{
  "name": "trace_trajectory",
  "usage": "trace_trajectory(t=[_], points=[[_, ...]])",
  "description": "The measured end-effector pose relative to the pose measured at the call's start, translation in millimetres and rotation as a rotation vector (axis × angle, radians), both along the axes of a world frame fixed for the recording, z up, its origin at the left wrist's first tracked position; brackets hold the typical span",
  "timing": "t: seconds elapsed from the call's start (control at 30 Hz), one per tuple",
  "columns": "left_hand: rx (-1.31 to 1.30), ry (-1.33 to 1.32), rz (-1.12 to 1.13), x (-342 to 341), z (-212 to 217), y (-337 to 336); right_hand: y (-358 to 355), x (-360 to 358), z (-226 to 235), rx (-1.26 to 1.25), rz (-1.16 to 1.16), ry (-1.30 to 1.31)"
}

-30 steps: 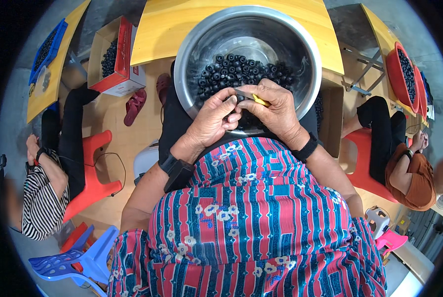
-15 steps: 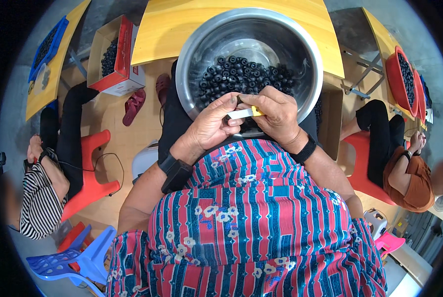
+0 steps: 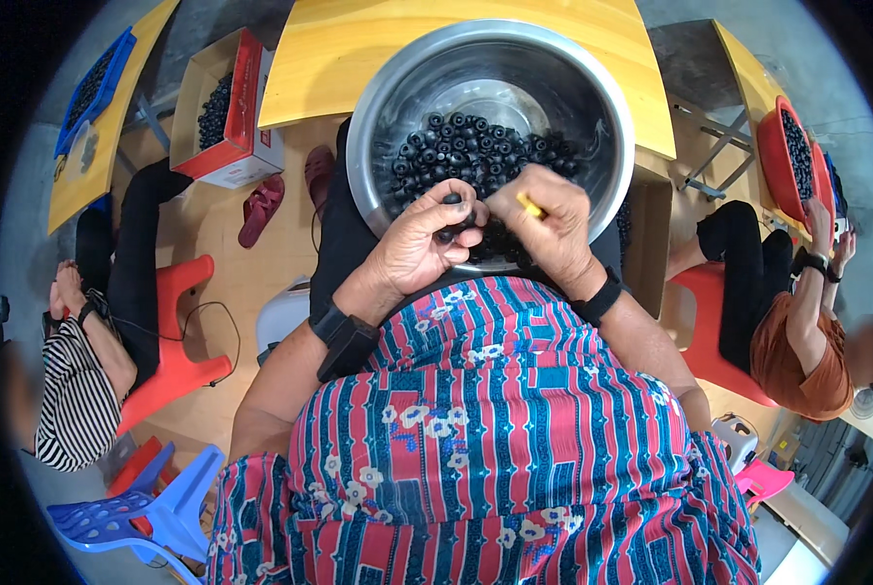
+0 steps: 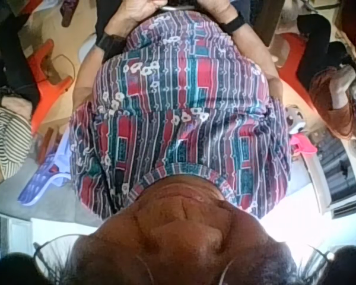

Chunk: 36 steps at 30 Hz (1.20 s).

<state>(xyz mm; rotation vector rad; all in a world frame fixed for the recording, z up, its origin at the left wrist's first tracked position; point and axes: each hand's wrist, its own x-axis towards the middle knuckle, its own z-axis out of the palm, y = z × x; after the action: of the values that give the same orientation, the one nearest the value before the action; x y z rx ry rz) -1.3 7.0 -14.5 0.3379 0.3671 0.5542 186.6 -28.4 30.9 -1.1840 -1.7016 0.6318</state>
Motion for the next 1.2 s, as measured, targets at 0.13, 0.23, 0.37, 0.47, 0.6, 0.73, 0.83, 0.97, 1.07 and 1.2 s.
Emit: trace_trajectory(t=[0.13,0.23,0.37,0.47,0.6,0.73,0.83,0.97,1.07,1.2], points=[[0.009,-0.056,-0.019,1,1,1,12,7,-22,-0.059,-0.346,0.02],[-0.022,-0.031,0.001,1,4,0,16,10,-21,-0.069,-0.391,-0.226],[-0.082,-0.064,0.007,-1,-2,0,16,9,-22,-0.142,-0.368,-0.504],[-0.087,-0.049,0.005,-1,-4,1,15,6,-17,-0.191,-0.4,-0.627],[-0.074,-0.02,0.004,-1,-3,1,14,7,-16,-0.235,-0.406,-0.691],[-0.067,0.034,0.015,-1,0,0,13,8,-16,-0.272,-0.356,-0.685],[-0.055,0.001,0.008,-2,-7,2,14,9,-19,-0.279,-0.325,-0.669],[-0.06,-0.054,-0.003,0,-6,2,15,13,-25,-0.221,-0.31,-0.628],[-0.066,-0.086,-0.002,-1,-7,2,16,12,-26,-0.226,-0.313,-0.592],[-0.094,-0.07,0.003,-1,-2,2,17,17,-31,-0.099,-0.289,-0.403]])
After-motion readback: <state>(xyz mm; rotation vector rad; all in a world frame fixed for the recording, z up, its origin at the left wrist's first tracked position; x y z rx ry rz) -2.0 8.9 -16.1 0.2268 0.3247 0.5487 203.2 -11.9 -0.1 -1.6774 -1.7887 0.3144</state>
